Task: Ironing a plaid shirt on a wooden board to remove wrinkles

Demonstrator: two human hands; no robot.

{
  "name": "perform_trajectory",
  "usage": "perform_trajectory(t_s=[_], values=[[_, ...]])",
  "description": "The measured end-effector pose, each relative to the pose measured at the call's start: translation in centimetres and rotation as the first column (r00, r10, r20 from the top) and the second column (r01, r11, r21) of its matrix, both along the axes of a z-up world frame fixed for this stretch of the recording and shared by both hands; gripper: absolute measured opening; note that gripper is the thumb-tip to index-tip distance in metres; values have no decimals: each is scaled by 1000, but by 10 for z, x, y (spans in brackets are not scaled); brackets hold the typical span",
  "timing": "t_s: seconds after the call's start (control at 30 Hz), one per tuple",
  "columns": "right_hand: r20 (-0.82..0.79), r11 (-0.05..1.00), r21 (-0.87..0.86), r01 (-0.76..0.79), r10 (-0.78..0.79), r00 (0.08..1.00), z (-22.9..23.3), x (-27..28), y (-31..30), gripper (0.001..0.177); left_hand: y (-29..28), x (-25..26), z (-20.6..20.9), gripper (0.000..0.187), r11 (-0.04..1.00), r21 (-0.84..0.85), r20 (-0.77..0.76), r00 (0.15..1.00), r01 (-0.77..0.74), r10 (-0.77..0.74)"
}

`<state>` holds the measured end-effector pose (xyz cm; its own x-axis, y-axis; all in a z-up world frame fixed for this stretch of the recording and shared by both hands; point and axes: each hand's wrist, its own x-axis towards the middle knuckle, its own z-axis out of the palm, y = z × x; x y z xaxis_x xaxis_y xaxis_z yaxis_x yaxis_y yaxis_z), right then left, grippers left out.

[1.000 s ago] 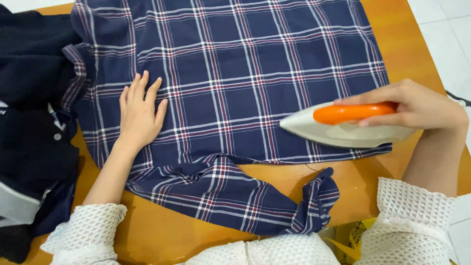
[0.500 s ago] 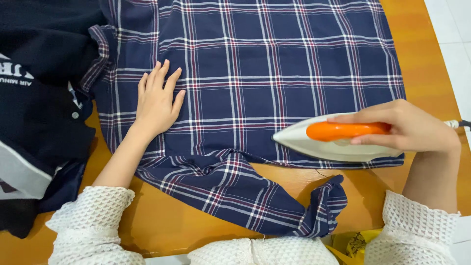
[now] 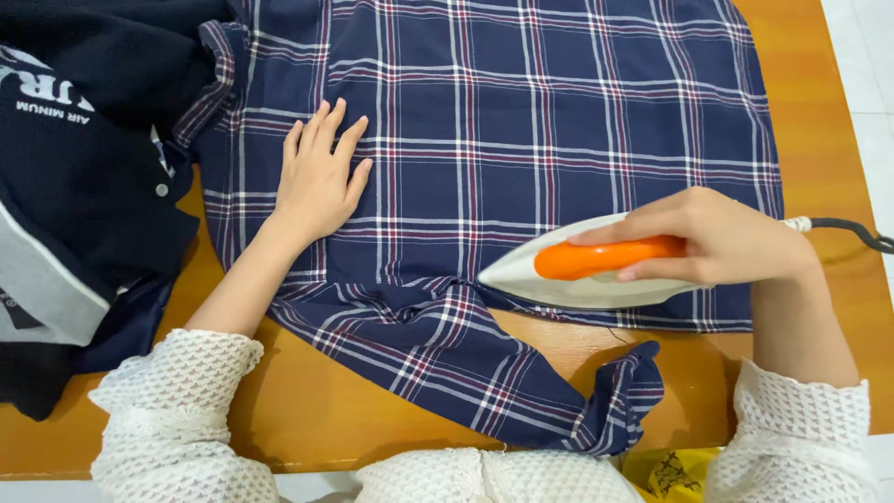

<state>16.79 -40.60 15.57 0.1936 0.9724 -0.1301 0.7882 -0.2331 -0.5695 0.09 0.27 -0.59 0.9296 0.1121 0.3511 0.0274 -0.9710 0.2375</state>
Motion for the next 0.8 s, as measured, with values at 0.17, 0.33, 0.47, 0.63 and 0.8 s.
perform_trajectory(t_s=[0.17, 0.33, 0.47, 0.63, 0.8], values=[[54, 982, -125, 142, -136, 989, 11, -15, 48, 59, 0, 0, -1, 52, 1000, 8, -1, 1000, -2, 2], [224, 993, 77, 88, -104, 969, -1, -14, 79, 56, 3, 0, -1, 52, 1000, 1, 21, 1000, 18, -18], [136, 989, 133, -59, 41, 990, -6, -18, 88, 53, 20, -6, 8, 51, 1000, 31, -3, 1000, -8, 8], [-1, 979, 51, -197, 197, 980, -1, -31, 99, 51, 62, -11, -4, 48, 996, -15, 76, 993, -85, 86], [105, 997, 79, 13, -21, 994, 2, -36, 123, 53, 60, -12, -3, 48, 997, 1, 93, 993, -77, 77]])
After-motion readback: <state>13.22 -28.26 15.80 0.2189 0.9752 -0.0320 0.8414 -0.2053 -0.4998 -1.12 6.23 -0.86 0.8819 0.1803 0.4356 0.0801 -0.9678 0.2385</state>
